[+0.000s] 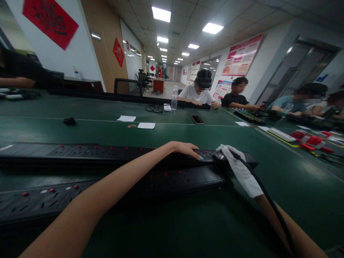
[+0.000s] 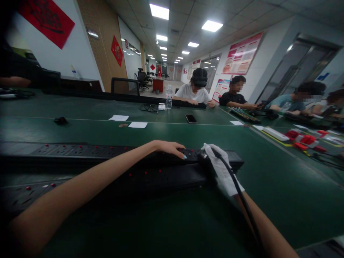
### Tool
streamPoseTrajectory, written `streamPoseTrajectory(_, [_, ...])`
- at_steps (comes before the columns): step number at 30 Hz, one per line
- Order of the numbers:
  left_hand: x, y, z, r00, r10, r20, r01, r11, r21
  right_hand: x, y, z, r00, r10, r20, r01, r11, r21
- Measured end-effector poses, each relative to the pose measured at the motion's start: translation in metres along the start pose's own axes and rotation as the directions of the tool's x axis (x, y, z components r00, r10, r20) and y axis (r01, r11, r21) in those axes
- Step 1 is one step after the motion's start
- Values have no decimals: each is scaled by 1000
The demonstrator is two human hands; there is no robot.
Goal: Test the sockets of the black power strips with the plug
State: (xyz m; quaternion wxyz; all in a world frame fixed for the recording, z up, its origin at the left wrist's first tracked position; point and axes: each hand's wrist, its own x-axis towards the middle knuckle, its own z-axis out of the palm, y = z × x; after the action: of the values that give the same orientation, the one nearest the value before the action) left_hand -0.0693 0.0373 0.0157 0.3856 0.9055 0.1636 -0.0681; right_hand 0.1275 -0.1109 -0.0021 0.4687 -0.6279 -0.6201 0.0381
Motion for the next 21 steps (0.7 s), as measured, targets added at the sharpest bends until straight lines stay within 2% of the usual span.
streamPoseTrajectory(3, [1, 0, -1, 1000, 9, 5, -9, 1000, 3, -2, -9, 6, 999, -30, 37, 31, 999, -14])
streamPoseTrajectory(8, [2, 0, -1, 1000, 13, 10, -13, 1000, -3, 0, -18, 12, 998, -43, -56, 41, 999, -34])
streamPoseTrajectory(11, [2, 0, -1, 1000, 11, 7, -11, 1000, -1, 1, -22, 16, 1000, -9, -24, 7, 994, -110])
streamPoseTrajectory(14, [2, 0, -1, 1000, 13, 0, -13, 1000, 6, 3, -23, 20, 1000, -26, -7, 24, 981, -195])
streamPoseTrajectory(18, [3, 1, -1, 1000, 17, -12, -17, 1000, 17, 9, -22, 21, 989, -126, 79, 146, 934, -327])
streamPoseTrajectory(21, [2, 1, 0, 1000, 20, -22, -19, 1000, 24, 12, -23, 20, 952, -236, 193, 299, 846, -441])
